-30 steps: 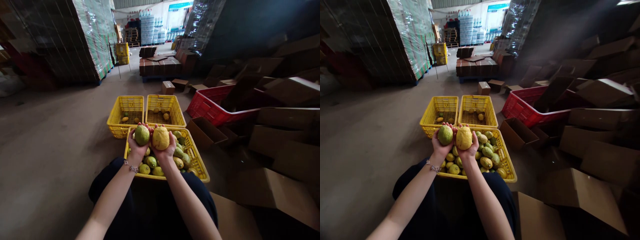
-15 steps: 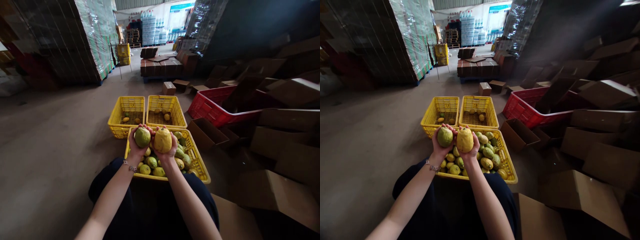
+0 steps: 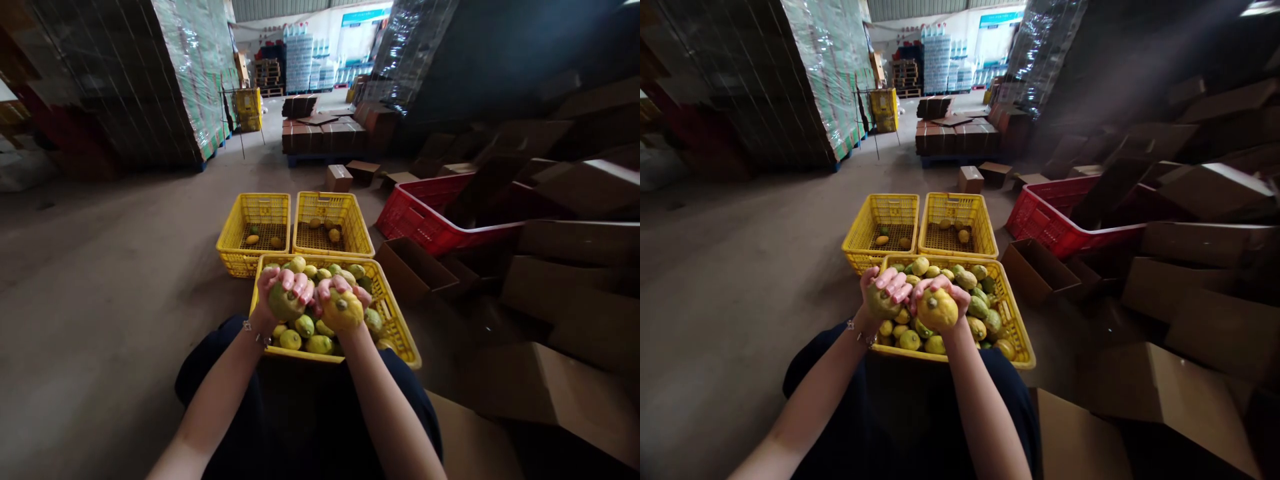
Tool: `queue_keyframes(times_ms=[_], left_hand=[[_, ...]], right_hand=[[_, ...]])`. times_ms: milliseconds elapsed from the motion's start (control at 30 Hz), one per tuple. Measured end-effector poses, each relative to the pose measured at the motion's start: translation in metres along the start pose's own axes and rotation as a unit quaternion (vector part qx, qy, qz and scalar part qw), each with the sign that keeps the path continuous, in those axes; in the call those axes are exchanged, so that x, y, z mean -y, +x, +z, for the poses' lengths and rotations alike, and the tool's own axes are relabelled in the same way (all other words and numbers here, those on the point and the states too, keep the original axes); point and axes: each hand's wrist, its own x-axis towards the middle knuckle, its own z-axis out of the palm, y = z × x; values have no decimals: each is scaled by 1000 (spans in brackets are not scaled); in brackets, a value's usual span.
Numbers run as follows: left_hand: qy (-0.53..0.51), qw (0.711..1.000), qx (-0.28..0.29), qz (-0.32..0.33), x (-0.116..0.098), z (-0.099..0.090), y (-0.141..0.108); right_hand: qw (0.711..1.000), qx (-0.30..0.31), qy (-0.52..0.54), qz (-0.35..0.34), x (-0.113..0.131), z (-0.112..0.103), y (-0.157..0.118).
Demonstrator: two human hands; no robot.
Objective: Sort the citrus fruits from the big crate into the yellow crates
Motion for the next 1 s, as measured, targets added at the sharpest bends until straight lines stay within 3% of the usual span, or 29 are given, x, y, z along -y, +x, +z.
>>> queue_keyframes(times_ms=[100,167,233,300,400,467,633,867,1000], left_hand=[[46,996,80,16,5,-13,1],[64,993,93,16,7,-17,0],[63,994,86,9,8,-18,-1],[39,997,69,8,7,-15,-2],[-20,1000,10,21,3,-2,-3],[-72,995,-47,45,0,10,-2],[-190,966,-160,75,-5,24,8],[-180,928,-325,30,4,10,24],[-187,918,-347,33,7,11,28]], right_hand=[[998,60,1,34,3,-5,0],[997,62,-4,55,4,-7,-1],[998,20,-4,60,3,-6,-3],[995,-82,8,53,1,-3,-6],[968,-246,47,21,0,8,-5],[951,-303,64,6,1,17,0],[912,-392,112,-41,0,30,19],[864,-476,164,-24,-13,25,25],[846,-503,177,-17,-13,24,26]])
